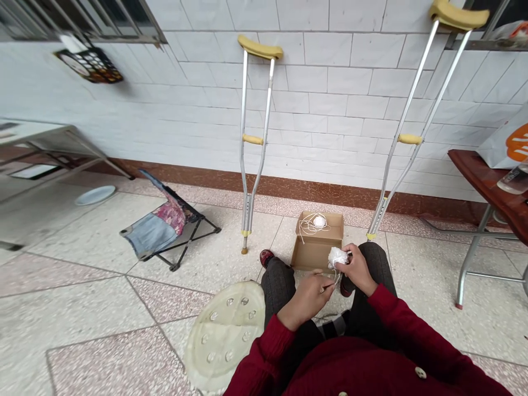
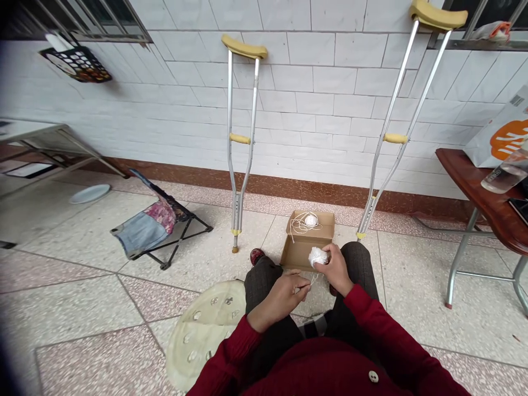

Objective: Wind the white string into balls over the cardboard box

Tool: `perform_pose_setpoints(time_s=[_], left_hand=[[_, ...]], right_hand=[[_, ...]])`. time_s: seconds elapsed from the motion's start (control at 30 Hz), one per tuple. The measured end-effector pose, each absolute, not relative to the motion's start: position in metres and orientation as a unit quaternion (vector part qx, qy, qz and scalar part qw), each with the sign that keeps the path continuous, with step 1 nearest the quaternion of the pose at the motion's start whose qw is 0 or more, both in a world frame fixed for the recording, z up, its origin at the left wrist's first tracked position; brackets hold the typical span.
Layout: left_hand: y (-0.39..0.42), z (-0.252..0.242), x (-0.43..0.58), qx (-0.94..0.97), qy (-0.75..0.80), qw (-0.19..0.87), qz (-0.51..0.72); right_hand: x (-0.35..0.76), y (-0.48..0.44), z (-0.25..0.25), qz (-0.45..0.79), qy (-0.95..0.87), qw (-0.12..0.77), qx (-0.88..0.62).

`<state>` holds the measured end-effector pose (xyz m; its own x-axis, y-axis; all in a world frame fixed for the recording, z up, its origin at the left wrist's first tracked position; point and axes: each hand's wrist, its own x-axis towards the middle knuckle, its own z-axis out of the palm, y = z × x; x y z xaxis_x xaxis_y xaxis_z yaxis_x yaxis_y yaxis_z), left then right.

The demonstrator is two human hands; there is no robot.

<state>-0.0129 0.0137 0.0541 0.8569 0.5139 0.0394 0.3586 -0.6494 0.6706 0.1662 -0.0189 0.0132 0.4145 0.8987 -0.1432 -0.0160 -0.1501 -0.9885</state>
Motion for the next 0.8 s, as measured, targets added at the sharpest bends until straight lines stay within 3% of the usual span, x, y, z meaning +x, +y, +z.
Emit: perform_pose_setpoints(time_s=[0.1,0.27,0.4,0.53,0.63,0.73,0.8], left_hand=[[0.025,0.062,-0.017,0.912,0.23,0.31,0.137],[0.049,0.076,-0.022,0.898,0.239,0.303,0.211],[0.048,0.068,-0.019,0.867,0.24,0.381,0.213],[0.028,0.044,-0.015,0.836,0.264,0.442,0.189],[0.01,0.038,-0.015,0.84,0.258,0.456,0.141],[0.005,0.052,-0.019,0.857,0.234,0.442,0.124],[0.01,0.067,-0.023,0.872,0.225,0.408,0.152]], right_hand=[[0.165,-0.029,0.002,0.438,-0.372,0.516,-0.635],[0.158,-0.052,0.018,0.672,-0.351,0.46,-0.463],[0.154,-0.062,0.051,0.724,-0.324,0.508,-0.337],[0.163,-0.05,0.075,0.657,-0.301,0.583,-0.372],[0.177,-0.03,0.069,0.528,-0.296,0.634,-0.482],[0.187,-0.017,0.045,0.341,-0.335,0.609,-0.632],[0.185,-0.019,0.025,0.285,-0.383,0.554,-0.682]])
